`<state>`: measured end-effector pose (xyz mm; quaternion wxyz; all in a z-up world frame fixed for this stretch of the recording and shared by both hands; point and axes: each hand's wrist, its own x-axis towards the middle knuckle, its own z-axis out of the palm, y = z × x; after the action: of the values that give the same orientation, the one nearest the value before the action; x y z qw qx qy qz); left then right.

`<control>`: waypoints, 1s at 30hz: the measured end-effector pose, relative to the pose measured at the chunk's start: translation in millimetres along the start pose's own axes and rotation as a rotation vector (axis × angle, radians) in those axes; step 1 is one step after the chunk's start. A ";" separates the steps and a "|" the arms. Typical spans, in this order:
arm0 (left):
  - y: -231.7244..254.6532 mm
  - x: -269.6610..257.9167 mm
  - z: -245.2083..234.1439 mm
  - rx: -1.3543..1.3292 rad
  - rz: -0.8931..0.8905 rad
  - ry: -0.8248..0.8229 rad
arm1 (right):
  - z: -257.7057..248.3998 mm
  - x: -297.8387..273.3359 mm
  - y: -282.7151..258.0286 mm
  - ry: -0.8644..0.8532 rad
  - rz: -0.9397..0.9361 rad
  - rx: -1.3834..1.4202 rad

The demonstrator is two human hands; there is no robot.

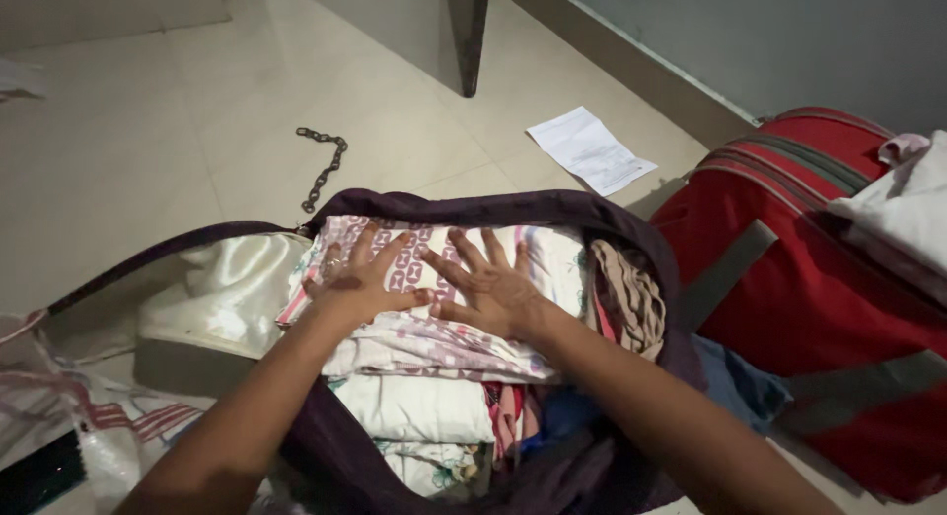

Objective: The person folds various pieces of clothing, including a floral scarf, a patterned cloth, and a yellow garment, and places them into a purple duffel bag. They arrange the items to fit neatly and then zip the bag closed.

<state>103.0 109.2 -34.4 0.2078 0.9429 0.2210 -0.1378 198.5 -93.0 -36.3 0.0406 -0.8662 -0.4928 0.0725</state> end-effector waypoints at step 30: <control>211.3 -254.1 174.9 -0.117 1.058 0.444 | 56.8 -388.6 -63.3 0.829 0.618 0.223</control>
<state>-45.9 -233.7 -28.3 0.2489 0.9184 -0.2350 0.1987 -60.4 -394.7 -50.0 0.3005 -0.9175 -0.1462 -0.2157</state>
